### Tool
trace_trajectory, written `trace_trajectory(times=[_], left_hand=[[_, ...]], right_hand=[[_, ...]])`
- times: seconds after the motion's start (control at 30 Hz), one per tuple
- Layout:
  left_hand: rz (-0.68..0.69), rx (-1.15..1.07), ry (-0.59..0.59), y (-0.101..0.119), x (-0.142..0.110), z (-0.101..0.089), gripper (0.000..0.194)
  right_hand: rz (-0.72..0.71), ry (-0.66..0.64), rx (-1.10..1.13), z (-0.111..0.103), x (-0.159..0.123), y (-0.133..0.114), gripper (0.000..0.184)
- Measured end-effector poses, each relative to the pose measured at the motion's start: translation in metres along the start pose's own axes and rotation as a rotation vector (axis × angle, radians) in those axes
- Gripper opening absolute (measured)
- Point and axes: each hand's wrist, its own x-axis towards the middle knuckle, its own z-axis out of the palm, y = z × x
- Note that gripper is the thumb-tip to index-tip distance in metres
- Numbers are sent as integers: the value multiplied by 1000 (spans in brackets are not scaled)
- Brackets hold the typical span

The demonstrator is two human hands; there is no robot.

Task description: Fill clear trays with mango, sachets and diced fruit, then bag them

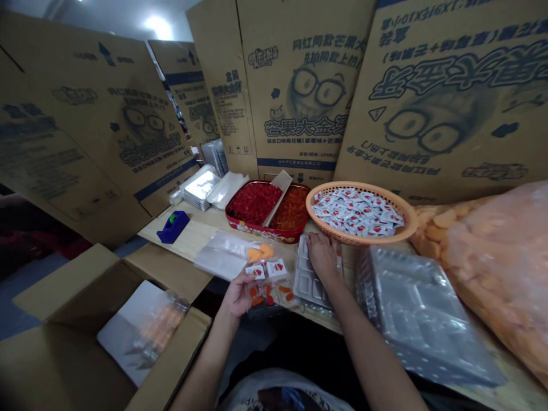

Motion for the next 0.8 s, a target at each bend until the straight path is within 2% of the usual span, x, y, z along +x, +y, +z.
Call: trace_trajectory(times=[0.27,0.5,0.63,0.8], left_hand=[[-13,-11,60,3,2,-4,54],[-15,8,7,3,1,-10,54],[-15,17,-16,3,1,-11,55],[-17,13,26,3,1,-12,56]], right_hand=[[26,107,-103,0,-5,2,34],[-30,19,-86,6,1,6,32],[-5,60,-78,9,0,9,32],[-4,167,-63,14,-1,13,36]])
